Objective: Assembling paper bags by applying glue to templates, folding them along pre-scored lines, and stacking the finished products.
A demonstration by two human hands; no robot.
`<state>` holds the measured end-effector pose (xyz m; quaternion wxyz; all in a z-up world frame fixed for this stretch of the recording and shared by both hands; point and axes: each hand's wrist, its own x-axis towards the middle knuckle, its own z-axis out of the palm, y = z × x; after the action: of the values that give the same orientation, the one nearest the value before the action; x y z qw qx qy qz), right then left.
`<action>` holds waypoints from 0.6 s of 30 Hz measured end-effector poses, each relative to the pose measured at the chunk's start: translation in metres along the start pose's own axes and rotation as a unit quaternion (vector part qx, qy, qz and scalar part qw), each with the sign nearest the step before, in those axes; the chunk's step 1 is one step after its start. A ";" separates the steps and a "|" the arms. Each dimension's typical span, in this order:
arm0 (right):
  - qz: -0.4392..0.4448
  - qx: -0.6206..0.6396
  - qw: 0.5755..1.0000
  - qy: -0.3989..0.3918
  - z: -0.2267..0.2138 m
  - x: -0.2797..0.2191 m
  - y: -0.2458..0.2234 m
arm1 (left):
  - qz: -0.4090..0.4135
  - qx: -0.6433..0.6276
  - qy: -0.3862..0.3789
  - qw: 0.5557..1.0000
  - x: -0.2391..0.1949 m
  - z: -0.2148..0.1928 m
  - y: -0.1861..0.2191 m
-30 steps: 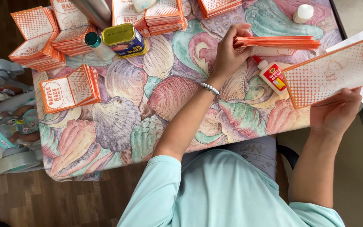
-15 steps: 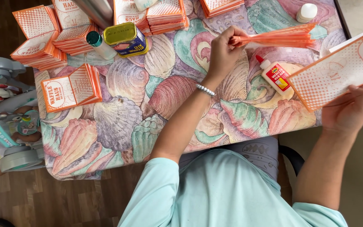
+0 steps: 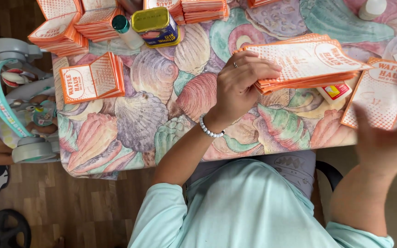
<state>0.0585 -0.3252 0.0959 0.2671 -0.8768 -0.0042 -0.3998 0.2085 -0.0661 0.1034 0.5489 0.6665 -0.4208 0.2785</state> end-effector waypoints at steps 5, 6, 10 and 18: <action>-0.253 -0.082 0.961 -0.083 0.035 0.033 -0.071 | -0.069 -0.062 0.009 0.996 -0.022 0.000 0.015; -0.253 -0.079 0.961 -0.085 0.042 0.035 -0.073 | -0.071 -0.060 0.010 0.996 -0.032 0.000 0.015; -0.276 -0.070 0.955 -0.081 0.064 0.035 -0.073 | -0.166 -0.073 -0.003 0.983 -0.060 -0.004 0.017; -0.293 -0.061 0.947 -0.119 0.079 0.024 -0.062 | -0.217 -0.157 -0.056 0.962 -0.083 -0.038 0.022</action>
<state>0.1158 -0.2399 0.0991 0.0820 -0.8928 -0.2683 -0.3525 0.1522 -0.0090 0.0542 0.6693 0.6619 -0.3345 0.0457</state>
